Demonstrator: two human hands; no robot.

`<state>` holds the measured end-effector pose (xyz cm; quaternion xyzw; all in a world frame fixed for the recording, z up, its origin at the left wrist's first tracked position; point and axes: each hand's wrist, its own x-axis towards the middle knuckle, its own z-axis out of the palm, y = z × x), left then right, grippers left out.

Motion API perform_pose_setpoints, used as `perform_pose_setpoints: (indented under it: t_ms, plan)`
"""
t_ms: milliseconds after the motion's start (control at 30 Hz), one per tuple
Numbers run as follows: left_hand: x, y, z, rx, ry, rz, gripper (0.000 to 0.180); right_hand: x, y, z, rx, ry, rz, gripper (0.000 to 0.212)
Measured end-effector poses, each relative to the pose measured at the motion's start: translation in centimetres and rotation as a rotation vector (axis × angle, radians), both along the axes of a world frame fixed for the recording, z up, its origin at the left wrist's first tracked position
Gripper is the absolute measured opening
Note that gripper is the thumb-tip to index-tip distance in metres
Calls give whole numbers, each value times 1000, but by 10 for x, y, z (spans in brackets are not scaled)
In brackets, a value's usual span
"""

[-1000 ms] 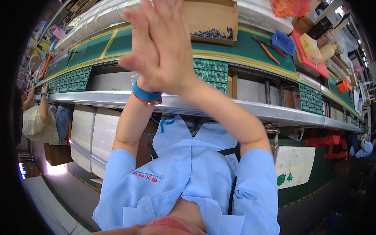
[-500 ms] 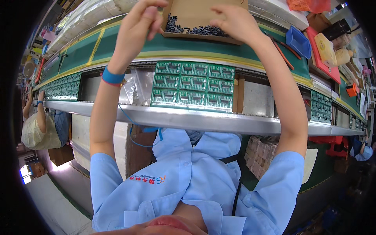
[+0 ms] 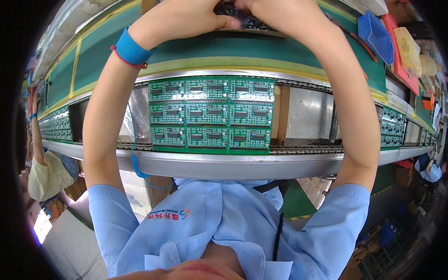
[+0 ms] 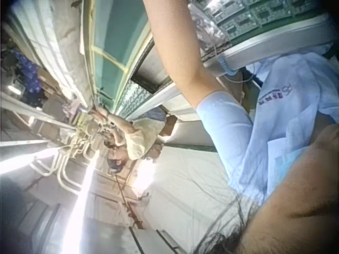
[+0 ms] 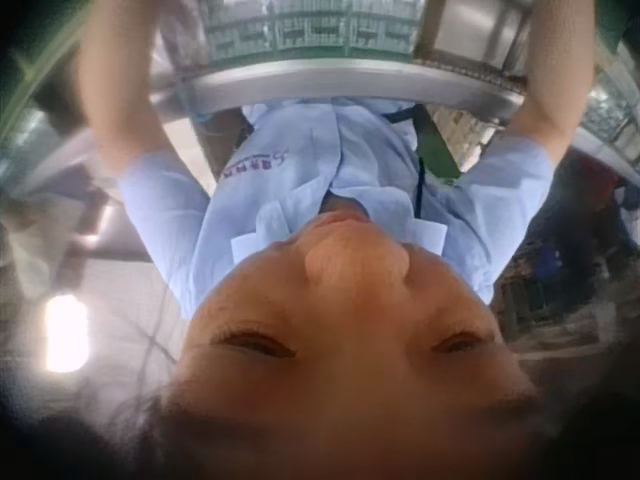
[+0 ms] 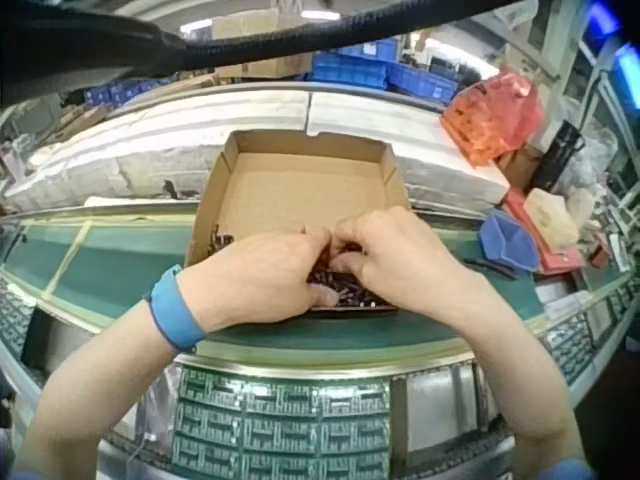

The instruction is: The person inserts electronic components into circuit boards on a conveyor by hand. The person then dispenses lotion from a bottle onto their hands, rubs the lotion in, and resumes inserting electronic components into the circuit boards.

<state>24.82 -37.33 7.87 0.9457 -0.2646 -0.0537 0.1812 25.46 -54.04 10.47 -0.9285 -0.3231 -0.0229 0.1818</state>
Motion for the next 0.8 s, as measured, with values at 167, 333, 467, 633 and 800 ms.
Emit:
perform_pose_setpoints:
  t_ms: [167,333,467,633,800]
  plan:
    - [9,-13,-7,-13,84,-80,23,-2,-6,4,-93,-10,-135,14]
    - [12,-5,-16,-252,-76,64,18,14,-20,-14,130,-77,-70,16]
    - [30,7,-7,-791,458,416,22,14,-22,-21,221,-135,-94,19]
    - [45,46,-16,-1252,756,183,20,16,-19,-16,117,-18,-98,22]
    - [31,31,2,-1295,741,397,28,-1,-26,5,252,208,-228,23]
